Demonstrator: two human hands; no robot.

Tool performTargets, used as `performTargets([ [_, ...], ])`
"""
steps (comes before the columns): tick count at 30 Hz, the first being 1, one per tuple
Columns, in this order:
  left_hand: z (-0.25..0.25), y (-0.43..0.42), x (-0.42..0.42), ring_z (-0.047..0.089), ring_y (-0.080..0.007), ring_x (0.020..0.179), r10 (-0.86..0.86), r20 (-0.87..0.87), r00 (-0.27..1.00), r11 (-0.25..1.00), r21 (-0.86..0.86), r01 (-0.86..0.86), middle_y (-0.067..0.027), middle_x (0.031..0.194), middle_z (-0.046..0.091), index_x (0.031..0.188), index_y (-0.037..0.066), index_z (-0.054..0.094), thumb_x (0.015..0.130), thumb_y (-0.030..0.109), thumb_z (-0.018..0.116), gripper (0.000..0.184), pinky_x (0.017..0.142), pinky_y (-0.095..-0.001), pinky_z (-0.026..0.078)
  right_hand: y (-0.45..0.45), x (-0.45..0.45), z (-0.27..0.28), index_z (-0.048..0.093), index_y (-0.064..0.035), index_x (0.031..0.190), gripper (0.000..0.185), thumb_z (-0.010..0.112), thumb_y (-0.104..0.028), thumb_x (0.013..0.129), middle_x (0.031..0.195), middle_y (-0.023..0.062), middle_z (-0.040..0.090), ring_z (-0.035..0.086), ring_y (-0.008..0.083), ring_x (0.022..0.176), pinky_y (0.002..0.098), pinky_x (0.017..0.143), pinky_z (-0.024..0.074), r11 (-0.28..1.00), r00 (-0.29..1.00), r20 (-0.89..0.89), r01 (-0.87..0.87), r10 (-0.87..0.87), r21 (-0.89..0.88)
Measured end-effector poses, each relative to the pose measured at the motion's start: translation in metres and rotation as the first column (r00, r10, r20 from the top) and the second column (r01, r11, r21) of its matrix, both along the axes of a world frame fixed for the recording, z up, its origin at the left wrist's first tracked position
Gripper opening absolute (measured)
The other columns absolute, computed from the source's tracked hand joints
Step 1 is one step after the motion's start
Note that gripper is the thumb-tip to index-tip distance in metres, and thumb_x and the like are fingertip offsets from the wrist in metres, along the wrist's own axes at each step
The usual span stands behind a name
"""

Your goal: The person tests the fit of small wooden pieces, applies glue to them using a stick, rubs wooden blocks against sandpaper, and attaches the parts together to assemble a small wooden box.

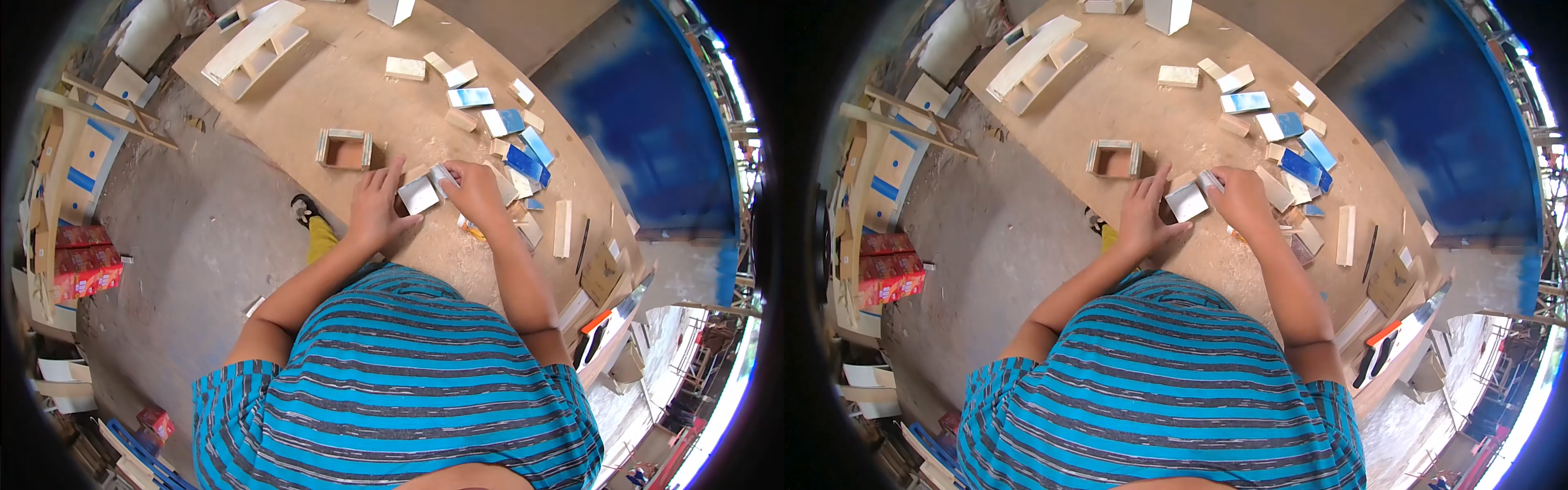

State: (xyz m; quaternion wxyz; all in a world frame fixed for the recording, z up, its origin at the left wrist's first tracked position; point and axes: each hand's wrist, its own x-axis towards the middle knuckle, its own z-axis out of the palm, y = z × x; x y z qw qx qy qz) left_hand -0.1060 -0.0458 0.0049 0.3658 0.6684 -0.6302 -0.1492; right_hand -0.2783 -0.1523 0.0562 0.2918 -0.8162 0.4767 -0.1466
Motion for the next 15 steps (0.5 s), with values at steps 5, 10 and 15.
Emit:
performTargets([
  [5, 0.000, 0.000, 0.001, 0.055, -0.0312, 0.108, -0.018, 0.006, 1.000, 0.999, -0.031, 0.018, -0.0107, 0.115, 0.060, 0.143, 0.008, 0.044, 0.050, 0.027, 0.090, 0.105, 0.095, -0.0434, 0.043, -0.001, 0.006, 0.012, 0.071, 0.0009, 0.104, 0.028, 0.068, -0.017, 0.082, 0.086, 0.0197, 0.071, 0.070, 0.0274, 0.079, 0.0345, 0.074, 0.0535, 0.968, 1.000, 0.022, 0.007, -0.013, 0.250],
  [10, -0.003, 0.000, 0.002, 0.055, -0.0310, 0.108, -0.021, 0.004, 1.000, 0.999, -0.026, 0.021, -0.0107, 0.114, 0.061, 0.145, 0.009, 0.042, 0.050, 0.028, 0.090, 0.108, 0.095, -0.0438, 0.043, -0.006, 0.001, 0.009, 0.071, 0.0000, 0.106, 0.030, 0.066, -0.017, 0.083, 0.088, 0.0213, 0.071, 0.071, 0.0279, 0.079, 0.0355, 0.072, 0.0529, 0.955, 0.998, 0.059, -0.009, -0.008, 0.296],
  [15, 0.001, 0.000, 0.001, 0.057, -0.0320, 0.101, -0.010, -0.042, 0.999, 1.000, -0.016, 0.009, -0.0111, 0.107, 0.063, 0.149, 0.007, 0.035, 0.045, 0.025, 0.093, 0.120, 0.093, -0.0428, 0.043, -0.020, -0.007, -0.008, 0.070, 0.0018, 0.109, 0.032, 0.066, -0.017, 0.083, 0.086, 0.0192, 0.072, 0.070, 0.0207, 0.077, 0.0331, 0.072, 0.0527, 0.908, 0.994, 0.111, -0.044, -0.002, 0.417],
])
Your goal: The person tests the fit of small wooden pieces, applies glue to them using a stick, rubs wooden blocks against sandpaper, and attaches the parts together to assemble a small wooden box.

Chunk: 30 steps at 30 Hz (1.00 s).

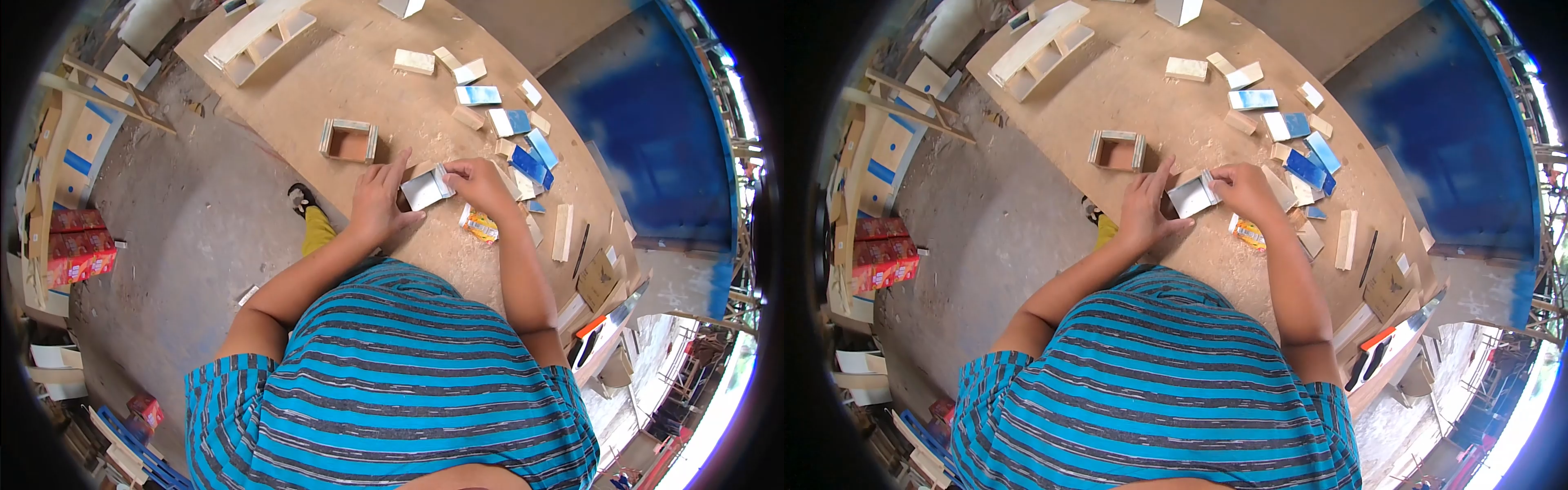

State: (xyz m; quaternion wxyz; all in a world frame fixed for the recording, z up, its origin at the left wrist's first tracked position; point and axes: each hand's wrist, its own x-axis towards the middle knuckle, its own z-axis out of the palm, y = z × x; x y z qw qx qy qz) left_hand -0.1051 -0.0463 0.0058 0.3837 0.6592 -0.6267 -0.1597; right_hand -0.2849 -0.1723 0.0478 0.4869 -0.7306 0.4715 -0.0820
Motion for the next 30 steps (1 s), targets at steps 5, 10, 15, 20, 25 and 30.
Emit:
performTargets([
  [5, 0.000, 0.000, 0.001, 0.057, -0.0307, 0.102, -0.003, 0.004, 1.000, 1.000, -0.003, 0.003, -0.0105, 0.107, 0.063, 0.150, 0.009, 0.034, 0.047, 0.026, 0.092, 0.120, 0.091, -0.0431, 0.044, -0.001, -0.001, -0.002, 0.069, 0.0025, 0.113, 0.034, 0.067, -0.015, 0.083, 0.089, 0.0160, 0.073, 0.068, 0.0165, 0.079, 0.0309, 0.074, 0.0525, 0.997, 0.999, 0.049, -0.013, 0.009, 0.074],
  [10, -0.001, -0.001, 0.001, 0.057, -0.0303, 0.101, -0.010, -0.001, 1.000, 1.000, -0.005, 0.010, -0.0102, 0.106, 0.063, 0.150, 0.009, 0.034, 0.046, 0.027, 0.092, 0.121, 0.089, -0.0430, 0.044, 0.000, -0.003, 0.000, 0.068, 0.0024, 0.114, 0.035, 0.067, -0.012, 0.082, 0.093, 0.0156, 0.073, 0.068, 0.0160, 0.081, 0.0297, 0.075, 0.0523, 0.997, 0.996, 0.077, -0.043, 0.039, 0.059],
  [15, -0.001, -0.002, 0.001, 0.057, -0.0303, 0.101, -0.010, 0.019, 1.000, 1.000, -0.011, 0.010, -0.0100, 0.106, 0.062, 0.151, 0.009, 0.033, 0.046, 0.027, 0.092, 0.122, 0.089, -0.0433, 0.043, 0.001, 0.000, 0.000, 0.069, 0.0012, 0.113, 0.035, 0.068, -0.012, 0.081, 0.093, 0.0158, 0.074, 0.069, 0.0164, 0.080, 0.0302, 0.075, 0.0525, 0.999, 0.999, 0.031, -0.040, 0.040, 0.029],
  [20, 0.003, 0.000, 0.000, 0.056, -0.0343, 0.107, -0.024, 0.000, 1.000, 0.996, 0.081, 0.024, -0.0149, 0.117, 0.062, 0.152, 0.006, 0.028, 0.046, 0.033, 0.094, 0.128, 0.097, -0.0437, 0.041, 0.006, 0.002, 0.005, 0.069, -0.0009, 0.114, 0.035, 0.067, -0.014, 0.081, 0.091, 0.0157, 0.073, 0.069, 0.0171, 0.080, 0.0315, 0.075, 0.0531, 1.000, 0.999, 0.027, -0.018, 0.019, -0.011],
  [25, 0.003, 0.008, 0.004, 0.050, -0.0364, 0.120, -0.064, -0.017, 0.998, 0.994, -0.087, 0.063, -0.0184, 0.130, 0.053, 0.149, 0.002, 0.030, 0.049, 0.038, 0.093, 0.124, 0.101, -0.0456, 0.040, 0.005, -0.013, 0.022, 0.064, 0.0038, 0.119, 0.037, 0.065, -0.011, 0.085, 0.096, 0.0130, 0.072, 0.068, 0.0153, 0.081, 0.0292, 0.076, 0.0539, 0.974, 0.993, -0.024, 0.111, -0.118, -0.200],
  [30, 0.037, 0.019, 0.003, 0.045, -0.0365, 0.127, -0.132, -0.098, 0.986, 0.964, -0.244, 0.105, -0.0200, 0.137, 0.048, 0.146, -0.001, 0.035, 0.058, 0.037, 0.092, 0.111, 0.108, -0.0450, 0.037, 0.025, -0.039, 0.043, 0.052, 0.0047, 0.132, 0.045, 0.062, -0.010, 0.091, 0.113, 0.0092, 0.067, 0.067, 0.0149, 0.095, 0.0266, 0.079, 0.0551, 0.871, 0.799, 0.454, 0.168, -0.394, 0.461],
])
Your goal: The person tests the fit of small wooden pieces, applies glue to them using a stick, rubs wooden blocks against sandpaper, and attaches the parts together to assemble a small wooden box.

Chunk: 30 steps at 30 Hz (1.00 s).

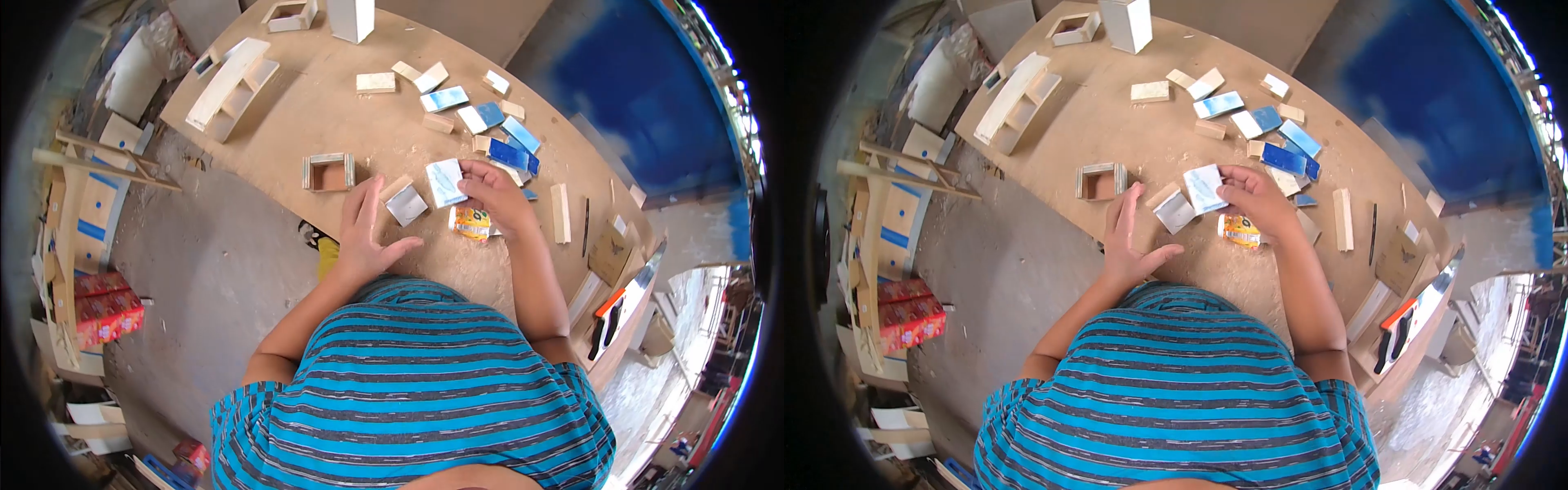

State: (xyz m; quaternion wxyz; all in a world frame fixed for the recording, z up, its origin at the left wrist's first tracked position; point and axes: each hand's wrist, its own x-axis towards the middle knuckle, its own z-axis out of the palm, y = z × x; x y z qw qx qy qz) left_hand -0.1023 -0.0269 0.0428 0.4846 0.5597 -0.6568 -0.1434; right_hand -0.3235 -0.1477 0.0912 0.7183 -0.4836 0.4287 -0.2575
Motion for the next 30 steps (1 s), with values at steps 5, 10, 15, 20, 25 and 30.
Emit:
performTargets([
  [5, 0.043, -0.014, -0.018, 0.055, -0.0341, 0.121, -0.218, -0.257, 0.942, 0.969, 0.059, 0.241, -0.0210, 0.133, 0.055, 0.138, -0.001, 0.047, 0.062, 0.034, 0.090, 0.094, 0.102, -0.0421, 0.043, 0.044, 0.002, 0.010, 0.052, 0.0041, 0.131, 0.040, 0.061, -0.011, 0.094, 0.117, 0.0090, 0.065, 0.066, 0.0173, 0.103, 0.0328, 0.091, 0.0557, 0.959, 0.895, 0.443, -0.165, 0.048, 0.231],
  [10, 0.037, -0.016, -0.027, 0.057, -0.0329, 0.120, -0.362, -0.284, 0.888, 0.913, 0.084, 0.399, -0.0192, 0.132, 0.057, 0.135, 0.000, 0.050, 0.064, 0.031, 0.088, 0.087, 0.103, -0.0415, 0.044, 0.065, -0.008, 0.000, 0.053, 0.0026, 0.130, 0.040, 0.061, -0.011, 0.094, 0.117, 0.0090, 0.065, 0.066, 0.0180, 0.103, 0.0324, 0.090, 0.0558, 0.935, 0.847, 0.530, -0.157, -0.039, 0.319],
  [15, 0.038, 0.000, -0.037, 0.050, -0.0305, 0.127, -0.379, -0.367, 0.850, 0.867, 0.182, 0.465, -0.0182, 0.136, 0.052, 0.139, -0.001, 0.045, 0.064, 0.027, 0.087, 0.090, 0.108, -0.0423, 0.037, 0.088, -0.027, 0.000, 0.057, 0.0014, 0.127, 0.037, 0.062, -0.012, 0.092, 0.109, 0.0076, 0.068, 0.068, 0.0164, 0.095, 0.0304, 0.083, 0.0560, 0.967, 0.953, 0.290, 0.007, -0.083, 0.253],
  [20, 0.011, 0.011, -0.006, 0.044, -0.0363, 0.130, -0.162, 0.274, 0.948, 0.987, 0.033, 0.160, -0.0203, 0.140, 0.047, 0.141, -0.001, 0.041, 0.061, 0.029, 0.088, 0.098, 0.107, -0.0457, 0.038, 0.111, -0.072, -0.021, 0.066, -0.0003, 0.109, 0.030, 0.066, -0.016, 0.084, 0.080, 0.0106, 0.070, 0.068, 0.0183, 0.072, 0.0319, 0.067, 0.0525, 0.905, 0.857, -0.514, -0.182, -0.047, -0.386],
  [25, -0.002, -0.002, -0.009, 0.032, -0.0411, 0.136, 0.021, 0.209, 0.978, 0.927, 0.362, -0.098, -0.0234, 0.146, 0.036, 0.151, -0.001, 0.018, 0.056, 0.038, 0.090, 0.125, 0.113, -0.0505, 0.026, 0.113, -0.094, -0.030, 0.066, -0.0026, 0.100, 0.027, 0.071, -0.017, 0.078, 0.072, 0.0129, 0.068, 0.067, 0.0306, 0.070, 0.0407, 0.062, 0.0509, 0.825, 0.665, -0.653, -0.098, -0.361, -0.556],
  [30, -0.012, -0.008, -0.017, 0.033, -0.0426, 0.134, 0.062, 0.177, 0.982, 0.962, 0.251, -0.106, -0.0243, 0.145, 0.035, 0.148, -0.003, 0.022, 0.056, 0.034, 0.091, 0.121, 0.112, -0.0506, 0.027, 0.079, -0.100, -0.047, 0.063, -0.0020, 0.116, 0.037, 0.073, -0.018, 0.083, 0.071, 0.0039, 0.065, 0.062, 0.0149, 0.062, 0.0302, 0.057, 0.0479, 0.876, 0.823, -0.352, 0.321, -0.446, -0.360],
])
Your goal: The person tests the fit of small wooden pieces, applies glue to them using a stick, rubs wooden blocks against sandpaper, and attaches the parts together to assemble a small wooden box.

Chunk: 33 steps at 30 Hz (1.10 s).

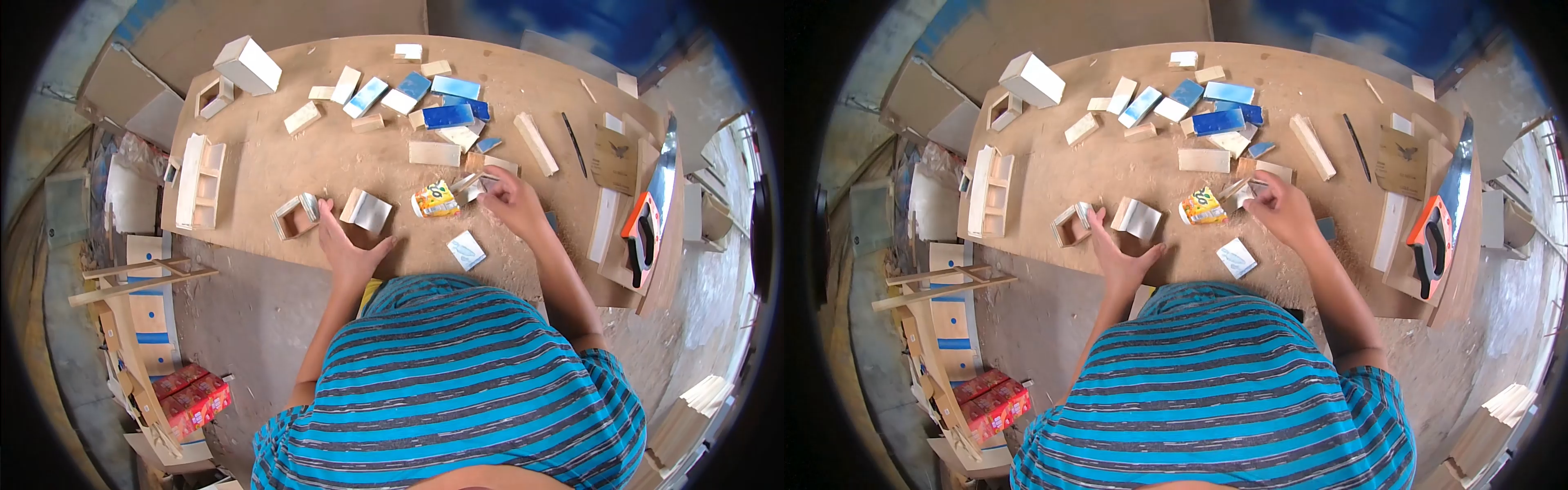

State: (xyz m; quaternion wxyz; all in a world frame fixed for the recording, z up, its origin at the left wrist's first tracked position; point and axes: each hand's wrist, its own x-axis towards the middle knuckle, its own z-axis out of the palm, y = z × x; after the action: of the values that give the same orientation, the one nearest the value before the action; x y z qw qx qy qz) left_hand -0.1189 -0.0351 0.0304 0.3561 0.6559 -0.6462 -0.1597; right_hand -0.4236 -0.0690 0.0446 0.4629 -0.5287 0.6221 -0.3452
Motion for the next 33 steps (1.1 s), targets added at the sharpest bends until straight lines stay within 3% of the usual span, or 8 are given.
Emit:
performTargets([
  [4, 0.019, 0.000, -0.013, 0.036, -0.0433, 0.133, -0.236, 0.212, 0.948, 0.909, -0.296, 0.292, -0.0255, 0.144, 0.038, 0.147, -0.002, 0.028, 0.060, 0.027, 0.091, 0.112, 0.110, -0.0508, 0.032, -0.012, 0.007, -0.013, 0.065, 0.0006, 0.114, 0.030, 0.070, -0.016, 0.090, 0.074, -0.0032, 0.060, 0.054, 0.0040, 0.063, 0.0219, 0.055, 0.0438, 0.994, 0.952, 0.299, -0.091, 0.071, 0.056],
  [8, 0.032, -0.023, -0.058, 0.051, -0.0396, 0.122, -0.512, 0.189, 0.838, 0.842, -0.080, 0.533, -0.0220, 0.134, 0.051, 0.143, 0.000, 0.038, 0.062, 0.026, 0.088, 0.099, 0.102, -0.0464, 0.043, -0.008, 0.031, -0.010, 0.069, -0.0011, 0.100, 0.017, 0.070, -0.013, 0.087, 0.074, 0.0038, 0.064, 0.058, 0.0116, 0.059, 0.0268, 0.053, 0.0460, 0.960, 0.985, 0.114, -0.094, 0.128, -0.265],
  [14, -0.016, -0.034, -0.069, 0.061, -0.0346, 0.109, -0.450, -0.211, 0.868, 0.877, 0.082, 0.474, -0.0169, 0.118, 0.062, 0.136, 0.004, 0.047, 0.065, 0.013, 0.083, 0.080, 0.091, -0.0403, 0.051, 0.004, 0.048, 0.030, 0.069, -0.0026, 0.098, 0.013, 0.070, -0.008, 0.086, 0.082, 0.0133, 0.068, 0.060, 0.0227, 0.059, 0.0304, 0.056, 0.0477, 0.814, 0.950, -0.232, -0.301, 0.210, -0.497],
  [21, -0.010, -0.039, -0.073, 0.060, -0.0349, 0.111, -0.507, -0.056, 0.860, 0.860, 0.033, 0.509, -0.0167, 0.113, 0.064, 0.120, 0.002, 0.056, 0.066, 0.010, 0.080, 0.060, 0.094, -0.0420, 0.050, -0.001, 0.046, -0.005, 0.069, -0.0011, 0.097, 0.013, 0.064, -0.008, 0.087, 0.081, 0.0167, 0.068, 0.065, 0.0277, 0.063, 0.0319, 0.056, 0.0493, 0.938, 0.976, 0.122, -0.133, 0.179, -0.319],
  [24, -0.016, -0.038, -0.071, 0.057, -0.0372, 0.114, -0.509, 0.004, 0.861, 0.860, -0.030, 0.509, -0.0167, 0.110, 0.063, 0.120, 0.002, 0.055, 0.065, 0.010, 0.079, 0.061, 0.097, -0.0439, 0.048, 0.000, 0.040, 0.003, 0.068, -0.0001, 0.096, 0.013, 0.063, -0.009, 0.087, 0.080, 0.0160, 0.069, 0.066, 0.0217, 0.063, 0.0312, 0.058, 0.0501, 0.883, 0.980, -0.137, -0.191, 0.145, -0.430],
  [27, -0.017, -0.037, -0.072, 0.056, -0.0381, 0.116, -0.517, 0.032, 0.855, 0.855, -0.035, 0.518, -0.0173, 0.112, 0.063, 0.121, 0.002, 0.054, 0.065, 0.011, 0.079, 0.061, 0.098, -0.0446, 0.047, -0.001, 0.040, -0.008, 0.068, 0.0001, 0.096, 0.014, 0.062, -0.011, 0.090, 0.076, 0.0102, 0.069, 0.062, 0.0139, 0.060, 0.0282, 0.056, 0.0478, 0.911, 0.988, -0.048, -0.152, 0.145, -0.384],
  [30, -0.017, -0.038, -0.072, 0.055, -0.0379, 0.116, -0.517, 0.062, 0.854, 0.854, -0.036, 0.520, -0.0174, 0.114, 0.062, 0.122, 0.002, 0.053, 0.066, 0.011, 0.080, 0.063, 0.099, -0.0445, 0.046, -0.007, 0.037, -0.030, 0.068, -0.0013, 0.092, 0.016, 0.059, -0.015, 0.094, 0.072, 0.0026, 0.066, 0.055, 0.0065, 0.057, 0.0235, 0.051, 0.0419, 0.999, 0.902, 0.432, 0.027, -0.009, -0.034],
  [33, -0.017, -0.037, -0.072, 0.055, -0.0377, 0.116, -0.503, 0.019, 0.864, 0.864, -0.011, 0.503, -0.0175, 0.116, 0.062, 0.126, 0.002, 0.052, 0.067, 0.012, 0.082, 0.067, 0.099, -0.0438, 0.046, -0.005, 0.029, -0.022, 0.066, -0.0060, 0.093, 0.016, 0.055, -0.017, 0.098, 0.068, -0.0026, 0.058, 0.042, 0.0024, 0.051, 0.0197, 0.047, 0.0318, 0.970, 0.791, 0.565, 0.160, -0.236, 0.181],
])
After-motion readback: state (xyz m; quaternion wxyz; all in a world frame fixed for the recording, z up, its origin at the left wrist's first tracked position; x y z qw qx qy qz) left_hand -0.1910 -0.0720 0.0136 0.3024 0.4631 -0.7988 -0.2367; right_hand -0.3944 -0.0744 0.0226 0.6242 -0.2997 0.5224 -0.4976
